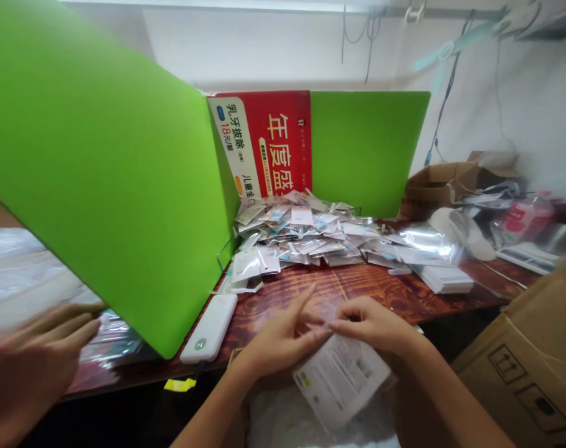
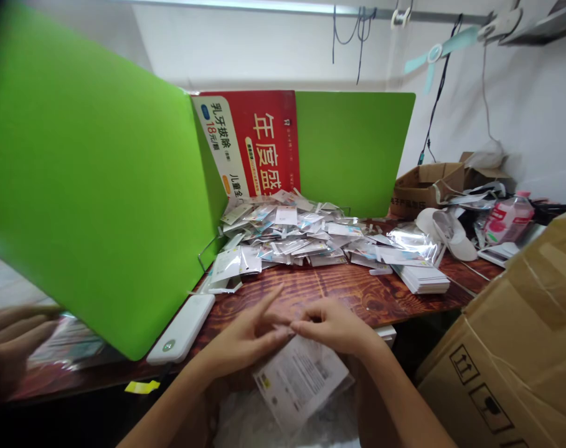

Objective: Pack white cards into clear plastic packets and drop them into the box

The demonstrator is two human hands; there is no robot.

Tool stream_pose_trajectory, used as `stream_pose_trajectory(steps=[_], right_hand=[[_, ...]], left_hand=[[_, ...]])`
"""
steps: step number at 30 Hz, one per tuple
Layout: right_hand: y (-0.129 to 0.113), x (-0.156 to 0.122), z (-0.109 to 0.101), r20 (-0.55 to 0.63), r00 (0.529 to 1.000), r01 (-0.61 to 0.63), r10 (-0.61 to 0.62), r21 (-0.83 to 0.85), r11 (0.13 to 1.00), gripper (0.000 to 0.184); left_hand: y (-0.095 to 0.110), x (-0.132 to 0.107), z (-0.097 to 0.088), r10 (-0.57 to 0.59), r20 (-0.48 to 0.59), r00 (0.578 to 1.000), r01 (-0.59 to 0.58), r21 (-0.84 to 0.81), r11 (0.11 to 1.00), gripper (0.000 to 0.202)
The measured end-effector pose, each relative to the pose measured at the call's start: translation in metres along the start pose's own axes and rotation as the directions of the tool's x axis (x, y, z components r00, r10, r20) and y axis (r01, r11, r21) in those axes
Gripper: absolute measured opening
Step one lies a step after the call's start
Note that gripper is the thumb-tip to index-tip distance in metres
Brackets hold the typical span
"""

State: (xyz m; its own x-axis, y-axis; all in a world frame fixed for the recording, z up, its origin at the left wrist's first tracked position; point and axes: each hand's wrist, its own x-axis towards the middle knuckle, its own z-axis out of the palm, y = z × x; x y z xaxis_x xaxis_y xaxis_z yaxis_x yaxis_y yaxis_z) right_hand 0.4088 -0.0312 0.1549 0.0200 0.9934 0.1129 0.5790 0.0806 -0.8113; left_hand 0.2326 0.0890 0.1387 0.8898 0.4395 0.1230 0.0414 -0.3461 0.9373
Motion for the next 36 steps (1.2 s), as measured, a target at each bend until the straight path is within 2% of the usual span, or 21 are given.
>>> stream_pose_trajectory(steps=[1,2,3,4,5,6,7,8,9,10,11,12,14,16,18,22,25,32,34,36], right_hand=[[-0.002,-0.003,0.0,0.024,1.0,0.001,0.0,-0.045,0.999,0.036],[-0.006,-0.007,-0.001,0.019,1.0,0.004,-0.002,-0.087,0.996,0.036],[-0.01,-0.011,-0.001,-0.028,1.0,0.008,-0.011,-0.114,0.993,0.035],[-0.015,-0.016,-0.003,-0.123,0.992,0.023,-0.037,-0.115,0.993,0.033],[-0.02,-0.02,-0.004,-0.271,0.958,0.071,-0.092,-0.086,0.994,0.03],[-0.026,-0.025,-0.006,-0.455,0.875,0.169,-0.166,-0.034,0.985,0.026],[-0.031,-0.028,-0.008,-0.633,0.741,0.31,-0.225,0.025,0.951,0.023],[-0.036,-0.031,-0.01,-0.771,0.586,0.463,-0.25,0.066,0.884,0.025],[-0.041,-0.033,-0.01,-0.858,0.45,0.594,-0.248,0.08,0.8,0.031],[-0.044,-0.033,-0.01,-0.899,0.366,0.677,-0.239,0.081,0.731,0.035],[-0.046,-0.033,-0.008,-0.906,0.346,0.706,-0.243,0.081,0.704,0.036],[-0.047,-0.032,-0.005,-0.885,0.385,0.681,-0.263,0.08,0.728,0.033],[-0.047,-0.029,0.003,-0.79,0.527,0.545,-0.314,0.031,0.838,0.025],[-0.046,-0.026,0.01,-0.658,0.667,0.423,-0.35,-0.052,0.905,0.02],[-0.048,-0.024,0.016,-0.544,0.742,0.396,-0.391,-0.115,0.911,0.019],[-0.05,-0.02,0.024,-0.388,0.818,0.408,-0.424,-0.128,0.904,0.017],[-0.046,-0.016,0.029,-0.329,0.855,0.385,-0.4,-0.112,0.916,0.017],[-0.047,-0.017,0.036,-0.181,0.903,0.366,-0.39,-0.148,0.919,0.018],[-0.049,-0.019,0.037,-0.037,0.928,0.36,-0.371,-0.17,0.917,0.019],[-0.049,-0.019,0.039,0.191,0.941,0.32,-0.28,-0.227,0.92,0.019]], left_hand=[[-0.002,0.004,-0.004,0.023,-0.126,0.992,-0.022,0.01,1.0,0.067],[-0.005,0.007,-0.008,0.038,-0.268,0.963,-0.028,0.038,0.999,0.056],[-0.008,0.011,-0.013,0.051,-0.405,0.913,-0.018,0.086,0.996,0.046],[-0.011,0.013,-0.018,0.064,-0.51,0.858,0.014,0.146,0.989,0.039],[-0.014,0.015,-0.023,0.076,-0.581,0.81,0.058,0.208,0.976,0.034],[-0.019,0.016,-0.027,0.083,-0.619,0.781,0.109,0.265,0.958,0.031],[-0.023,0.017,-0.032,0.082,-0.631,0.772,0.16,0.318,0.935,0.029],[-0.029,0.018,-0.035,0.078,-0.627,0.775,0.206,0.367,0.907,0.029],[-0.034,0.018,-0.038,0.066,-0.613,0.787,0.253,0.418,0.872,0.029],[-0.04,0.02,-0.04,0.049,-0.596,0.801,0.3,0.472,0.829,0.03],[-0.045,0.021,-0.041,0.026,-0.581,0.814,0.347,0.521,0.78,0.032],[-0.05,0.023,-0.042,0.001,-0.57,0.821,0.387,0.559,0.733,0.033],[-0.06,0.028,-0.043,-0.052,-0.567,0.822,0.451,0.593,0.667,0.037],[-0.068,0.034,-0.044,-0.1,-0.576,0.811,0.497,0.59,0.636,0.041],[-0.076,0.038,-0.045,-0.15,-0.585,0.797,0.543,0.586,0.601,0.045],[-0.084,0.043,-0.047,-0.217,-0.593,0.775,0.602,0.592,0.535,0.049],[-0.083,0.045,-0.048,-0.248,-0.593,0.766,0.628,0.609,0.485,0.049],[-0.075,0.046,-0.043,-0.248,-0.545,0.801,0.596,0.691,0.408,0.052],[-0.075,0.045,-0.042,-0.237,-0.533,0.812,0.582,0.712,0.393,0.05],[-0.074,0.045,-0.041,-0.229,-0.526,0.819,0.573,0.725,0.383,0.047]])
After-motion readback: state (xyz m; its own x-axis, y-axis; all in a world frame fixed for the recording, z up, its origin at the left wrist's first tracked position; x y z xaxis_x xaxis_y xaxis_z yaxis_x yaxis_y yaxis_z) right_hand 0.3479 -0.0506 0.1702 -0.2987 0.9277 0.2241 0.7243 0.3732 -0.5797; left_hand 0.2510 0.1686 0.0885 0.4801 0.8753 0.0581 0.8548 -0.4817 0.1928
